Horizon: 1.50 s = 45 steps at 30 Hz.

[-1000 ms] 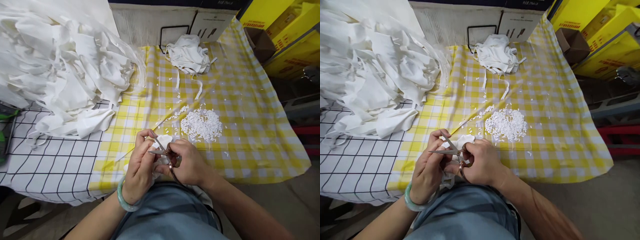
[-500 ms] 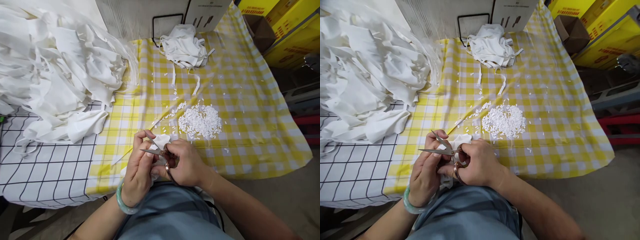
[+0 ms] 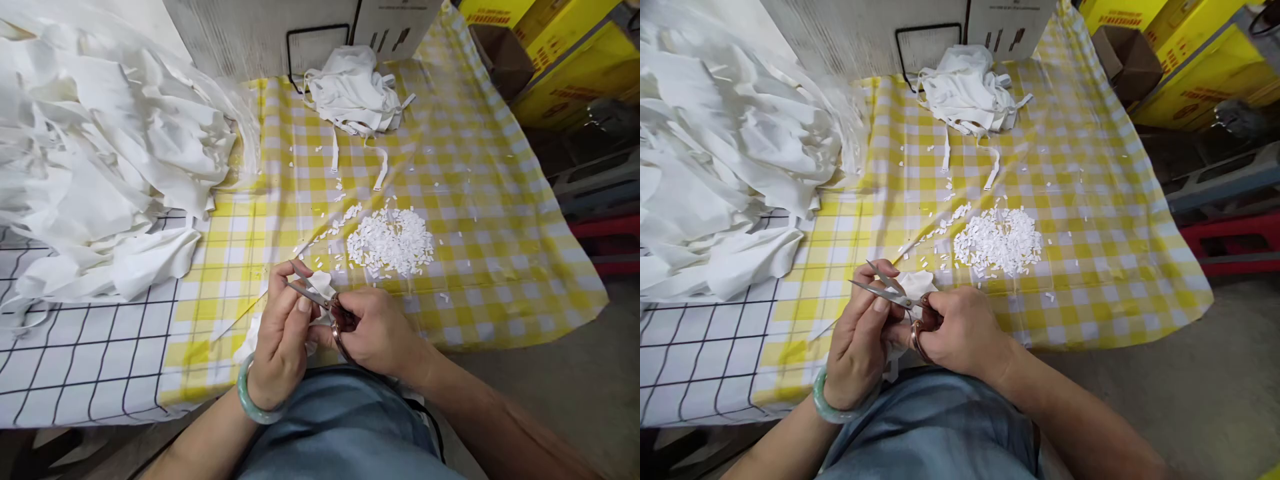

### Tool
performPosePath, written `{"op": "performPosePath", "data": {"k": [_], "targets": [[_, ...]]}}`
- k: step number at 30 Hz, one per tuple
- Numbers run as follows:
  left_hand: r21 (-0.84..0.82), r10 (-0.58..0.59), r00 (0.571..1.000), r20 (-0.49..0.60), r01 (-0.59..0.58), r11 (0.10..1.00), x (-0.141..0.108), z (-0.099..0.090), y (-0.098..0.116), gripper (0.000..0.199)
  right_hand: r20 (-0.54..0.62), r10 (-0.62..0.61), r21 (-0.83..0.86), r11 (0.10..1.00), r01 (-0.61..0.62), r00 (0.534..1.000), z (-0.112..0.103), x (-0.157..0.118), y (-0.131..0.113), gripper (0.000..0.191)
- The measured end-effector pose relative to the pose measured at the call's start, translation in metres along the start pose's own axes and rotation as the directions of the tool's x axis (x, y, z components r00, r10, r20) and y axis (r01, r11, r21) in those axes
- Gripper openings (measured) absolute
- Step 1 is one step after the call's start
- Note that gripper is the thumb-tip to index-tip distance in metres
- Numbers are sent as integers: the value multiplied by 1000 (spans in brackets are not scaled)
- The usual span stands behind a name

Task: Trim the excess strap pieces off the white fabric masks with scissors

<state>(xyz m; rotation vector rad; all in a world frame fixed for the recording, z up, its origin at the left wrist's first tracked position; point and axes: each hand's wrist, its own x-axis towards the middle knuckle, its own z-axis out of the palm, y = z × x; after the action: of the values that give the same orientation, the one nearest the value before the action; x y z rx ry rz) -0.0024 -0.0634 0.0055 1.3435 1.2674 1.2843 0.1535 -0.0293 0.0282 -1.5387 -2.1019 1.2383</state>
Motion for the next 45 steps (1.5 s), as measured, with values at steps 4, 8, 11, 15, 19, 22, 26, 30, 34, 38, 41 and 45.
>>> {"op": "performPosePath", "data": {"k": [4,8,11,15,19,22,26,30,34,38,41,45], "targets": [[42,11,996,89,-15,999,13,15,-3,33,-12,184,-35,982,-184,983,-9,-5,13,50],[0,-53,985,166,54,999,24,24,-3,36,-56,248,28,969,-247,967,-26,-3,33,52],[28,-80,976,201,76,997,26,3,4,35,-180,221,73,975,-211,959,-40,-1,42,45],[364,-33,996,86,0,931,4,-57,11,28,-187,-120,-23,993,118,975,-28,-5,37,50],[646,-49,996,70,-8,763,-43,-89,1,28,-18,-357,-75,932,355,934,26,-9,21,45],[580,-96,964,249,-69,812,-58,-81,1,55,31,-380,-12,924,381,924,54,-8,0,23],[476,106,965,239,-212,854,-13,-66,35,43,-106,-324,338,877,340,940,25,12,-35,20],[453,396,914,87,-391,801,106,-44,90,27,-384,-293,469,755,458,876,-72,74,-73,17],[429,546,837,-36,-481,765,239,-12,125,34,-716,-354,66,824,562,602,-182,159,-94,17],[418,388,918,-86,-320,850,277,9,99,44,-706,-272,-118,956,270,654,-218,205,-64,18],[377,284,959,-24,-254,890,234,19,56,46,-606,-250,-88,965,248,755,-170,190,-30,14],[358,176,984,21,-172,918,157,28,12,38,-338,-279,-36,958,284,899,-71,136,-9,17]]}}
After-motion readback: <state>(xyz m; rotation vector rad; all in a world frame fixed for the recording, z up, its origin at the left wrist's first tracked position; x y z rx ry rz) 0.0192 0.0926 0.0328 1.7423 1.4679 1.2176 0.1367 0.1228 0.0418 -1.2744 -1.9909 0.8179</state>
